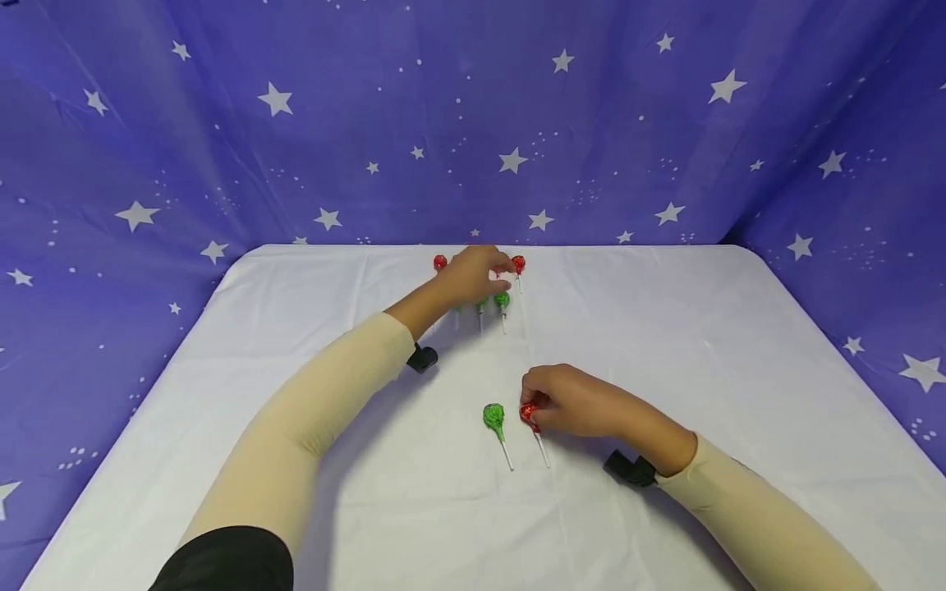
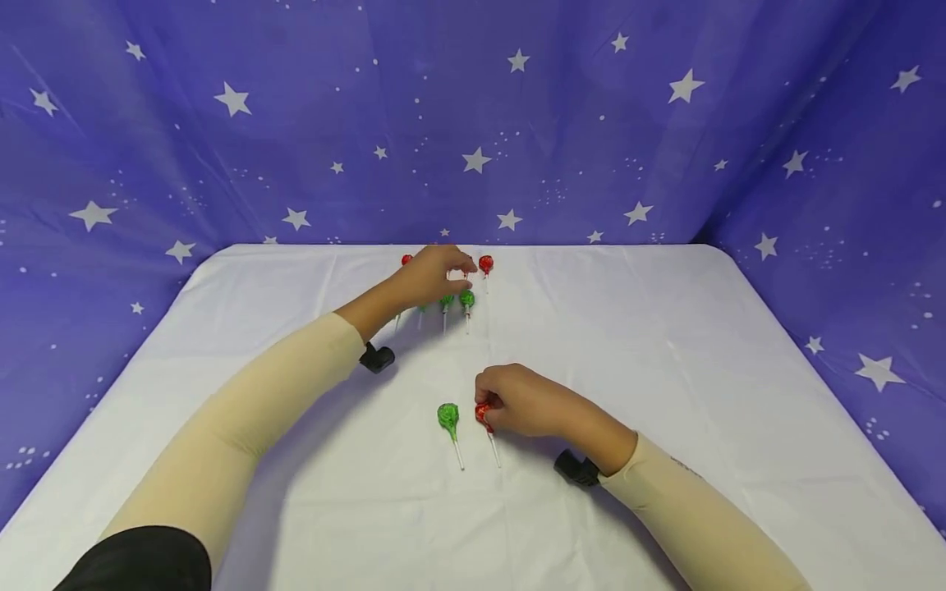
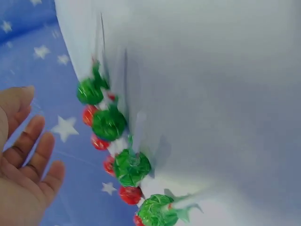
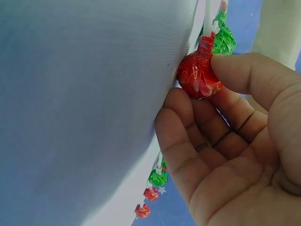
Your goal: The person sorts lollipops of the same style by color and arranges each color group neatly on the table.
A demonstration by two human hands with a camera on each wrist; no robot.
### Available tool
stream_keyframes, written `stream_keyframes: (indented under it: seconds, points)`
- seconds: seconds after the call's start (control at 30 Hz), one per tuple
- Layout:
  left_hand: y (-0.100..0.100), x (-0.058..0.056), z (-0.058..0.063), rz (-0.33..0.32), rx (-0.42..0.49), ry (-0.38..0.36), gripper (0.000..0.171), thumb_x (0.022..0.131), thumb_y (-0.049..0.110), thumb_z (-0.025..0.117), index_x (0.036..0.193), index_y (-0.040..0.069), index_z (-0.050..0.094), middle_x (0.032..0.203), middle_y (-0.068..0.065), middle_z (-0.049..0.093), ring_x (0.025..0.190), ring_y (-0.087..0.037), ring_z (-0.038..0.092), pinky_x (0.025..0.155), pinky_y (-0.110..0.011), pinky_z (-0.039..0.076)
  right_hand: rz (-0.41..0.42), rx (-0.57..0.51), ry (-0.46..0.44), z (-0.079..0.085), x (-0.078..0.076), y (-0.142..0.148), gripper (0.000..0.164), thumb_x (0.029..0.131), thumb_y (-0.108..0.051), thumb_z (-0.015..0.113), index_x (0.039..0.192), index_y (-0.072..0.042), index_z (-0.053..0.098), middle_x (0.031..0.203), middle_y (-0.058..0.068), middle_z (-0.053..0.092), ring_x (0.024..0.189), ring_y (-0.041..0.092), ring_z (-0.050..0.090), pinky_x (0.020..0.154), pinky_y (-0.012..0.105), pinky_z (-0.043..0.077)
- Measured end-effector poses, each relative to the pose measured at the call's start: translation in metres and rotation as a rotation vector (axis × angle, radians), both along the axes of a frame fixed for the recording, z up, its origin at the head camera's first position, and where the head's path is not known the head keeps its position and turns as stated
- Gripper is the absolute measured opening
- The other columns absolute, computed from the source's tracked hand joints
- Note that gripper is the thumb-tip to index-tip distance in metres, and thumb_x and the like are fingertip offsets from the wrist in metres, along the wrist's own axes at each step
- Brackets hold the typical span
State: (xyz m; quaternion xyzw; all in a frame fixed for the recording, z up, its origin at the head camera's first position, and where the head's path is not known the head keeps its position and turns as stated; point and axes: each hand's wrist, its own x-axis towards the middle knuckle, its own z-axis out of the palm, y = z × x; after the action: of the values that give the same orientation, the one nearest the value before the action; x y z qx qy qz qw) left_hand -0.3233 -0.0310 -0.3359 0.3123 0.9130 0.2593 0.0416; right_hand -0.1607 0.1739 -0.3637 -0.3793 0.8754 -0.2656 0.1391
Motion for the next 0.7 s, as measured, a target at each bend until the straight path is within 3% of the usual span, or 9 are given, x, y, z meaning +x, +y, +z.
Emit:
stream_keyframes:
  seconds: [0.2, 0.43, 0.57, 0.7]
  points:
    - [-0.022, 0.052, -0.002, -0.103, 0.012, 0.046, 0.025, 0.092, 0.019, 0.071, 0.111, 0.003, 0.073, 0.11, -0.01, 0.07, 0.111, -0.028, 0.061, 0.095, -0.037, 0.046, -0.002, -0.015, -0.011, -0.001, 0.0, 0.002, 0.01, 0.088, -0.005, 0.072, 0.088, -0.013, 0.066, 0.083, -0.011, 0.058, 0.078, 0.006, 0.055, 0.073, 0.027, 0.049]
    - [-0.035, 0.106, -0.009, -0.178, 0.002, -0.02, 0.022, 0.09, 0.021, 0.073, 0.106, 0.006, 0.074, 0.104, -0.007, 0.068, 0.102, -0.024, 0.063, 0.089, -0.036, 0.049, -0.005, -0.024, 0.009, 0.0, 0.002, 0.003, 0.01, 0.086, -0.003, 0.072, 0.087, -0.011, 0.066, 0.082, -0.009, 0.059, 0.076, 0.007, 0.054, 0.071, 0.027, 0.048]
    - [-0.036, 0.129, -0.01, -0.227, -0.028, -0.065, 0.018, 0.088, 0.023, 0.074, 0.1, 0.01, 0.075, 0.101, -0.003, 0.068, 0.1, -0.021, 0.063, 0.09, -0.035, 0.049, 0.011, -0.028, 0.01, 0.001, 0.0, 0.001, 0.007, 0.087, -0.002, 0.071, 0.088, -0.008, 0.067, 0.08, -0.008, 0.059, 0.074, 0.007, 0.053, 0.068, 0.026, 0.048]
    - [-0.033, 0.143, -0.013, -0.272, -0.082, -0.105, 0.019, 0.086, 0.024, 0.075, 0.1, 0.01, 0.074, 0.099, -0.002, 0.067, 0.094, -0.019, 0.061, 0.085, -0.031, 0.048, 0.012, -0.023, 0.01, 0.002, 0.0, 0.0, 0.007, 0.088, -0.003, 0.07, 0.088, -0.008, 0.066, 0.08, -0.008, 0.058, 0.073, 0.006, 0.053, 0.067, 0.025, 0.047]
